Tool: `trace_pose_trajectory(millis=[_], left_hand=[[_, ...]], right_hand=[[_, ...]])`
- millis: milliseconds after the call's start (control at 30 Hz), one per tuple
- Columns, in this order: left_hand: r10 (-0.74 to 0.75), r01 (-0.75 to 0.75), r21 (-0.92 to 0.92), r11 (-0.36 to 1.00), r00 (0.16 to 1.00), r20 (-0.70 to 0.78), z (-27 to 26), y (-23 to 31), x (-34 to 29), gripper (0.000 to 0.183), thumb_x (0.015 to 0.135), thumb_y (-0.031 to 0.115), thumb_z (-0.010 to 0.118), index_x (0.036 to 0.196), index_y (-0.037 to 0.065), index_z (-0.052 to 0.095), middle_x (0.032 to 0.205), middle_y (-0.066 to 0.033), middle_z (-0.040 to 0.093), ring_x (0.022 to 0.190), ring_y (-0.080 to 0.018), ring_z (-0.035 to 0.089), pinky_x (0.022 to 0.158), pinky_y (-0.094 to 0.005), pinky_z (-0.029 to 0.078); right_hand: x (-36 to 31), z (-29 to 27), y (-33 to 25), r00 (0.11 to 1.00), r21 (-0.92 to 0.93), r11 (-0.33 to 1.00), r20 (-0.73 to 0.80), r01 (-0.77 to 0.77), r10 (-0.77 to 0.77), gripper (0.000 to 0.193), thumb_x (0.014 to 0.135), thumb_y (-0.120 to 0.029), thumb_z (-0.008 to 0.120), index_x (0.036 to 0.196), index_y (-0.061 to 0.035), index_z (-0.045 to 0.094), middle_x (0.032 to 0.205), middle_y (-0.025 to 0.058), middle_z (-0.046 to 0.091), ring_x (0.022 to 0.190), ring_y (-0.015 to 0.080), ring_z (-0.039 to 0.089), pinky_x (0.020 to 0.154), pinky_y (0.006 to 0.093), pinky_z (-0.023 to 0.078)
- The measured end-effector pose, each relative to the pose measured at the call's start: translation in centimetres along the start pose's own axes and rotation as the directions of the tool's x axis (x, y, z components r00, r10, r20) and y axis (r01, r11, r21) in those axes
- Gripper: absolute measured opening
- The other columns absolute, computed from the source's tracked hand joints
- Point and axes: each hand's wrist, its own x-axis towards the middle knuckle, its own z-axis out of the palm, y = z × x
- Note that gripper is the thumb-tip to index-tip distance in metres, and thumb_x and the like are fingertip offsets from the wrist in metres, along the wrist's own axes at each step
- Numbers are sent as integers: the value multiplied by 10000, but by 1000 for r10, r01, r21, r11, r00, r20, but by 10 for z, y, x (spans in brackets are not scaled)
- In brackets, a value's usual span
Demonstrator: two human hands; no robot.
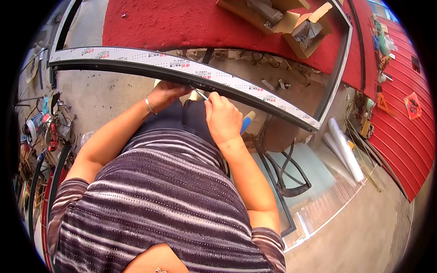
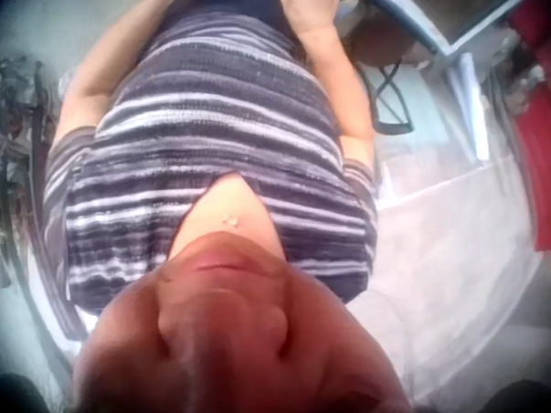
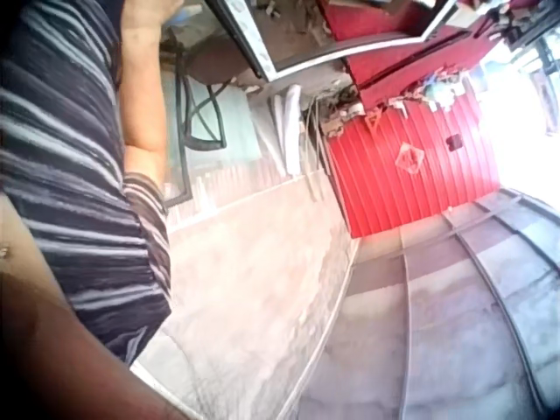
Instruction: The person unboxes hardware components and by hand fits metal plates onto a frame, using a screwdriver to secure them with screws.
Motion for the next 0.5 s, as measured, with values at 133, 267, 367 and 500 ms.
trace_pose_trajectory(millis=[133,267,367,500], left_hand=[[-112,104,-159,982,993,-40,5,3,-4,435,834,-101,571,1258,-24,513,1240,-128,594,1152,-251,582,988,-336,458],[-103,110,-197,974,994,45,-1,4,-3,487,795,-135,529,1269,-24,506,1264,-136,579,1182,-256,565,972,-323,451],[-178,180,-164,970,984,27,1,11,-2,504,775,-146,491,1263,-21,513,1283,-134,565,1198,-252,551,987,-321,442],[-207,209,-137,968,978,23,6,22,-6,508,768,-144,493,1260,-22,518,1293,-130,559,1214,-249,538,1009,-318,427]], right_hand=[[3,1,-13,999,-100,995,-37,-19,16,155,874,-242,621,894,-111,542,778,78,605,748,320,634,625,444,508],[6,4,-20,996,-218,976,-80,24,-42,153,864,-239,630,892,-112,550,767,66,602,734,282,641,626,416,520],[8,6,-26,996,-253,967,-86,16,-39,148,870,-235,620,869,-113,537,763,75,590,734,307,627,616,430,505],[14,10,-31,995,-351,935,-71,46,-76,144,872,-231,623,863,-113,540,756,76,588,733,294,634,618,428,510]])
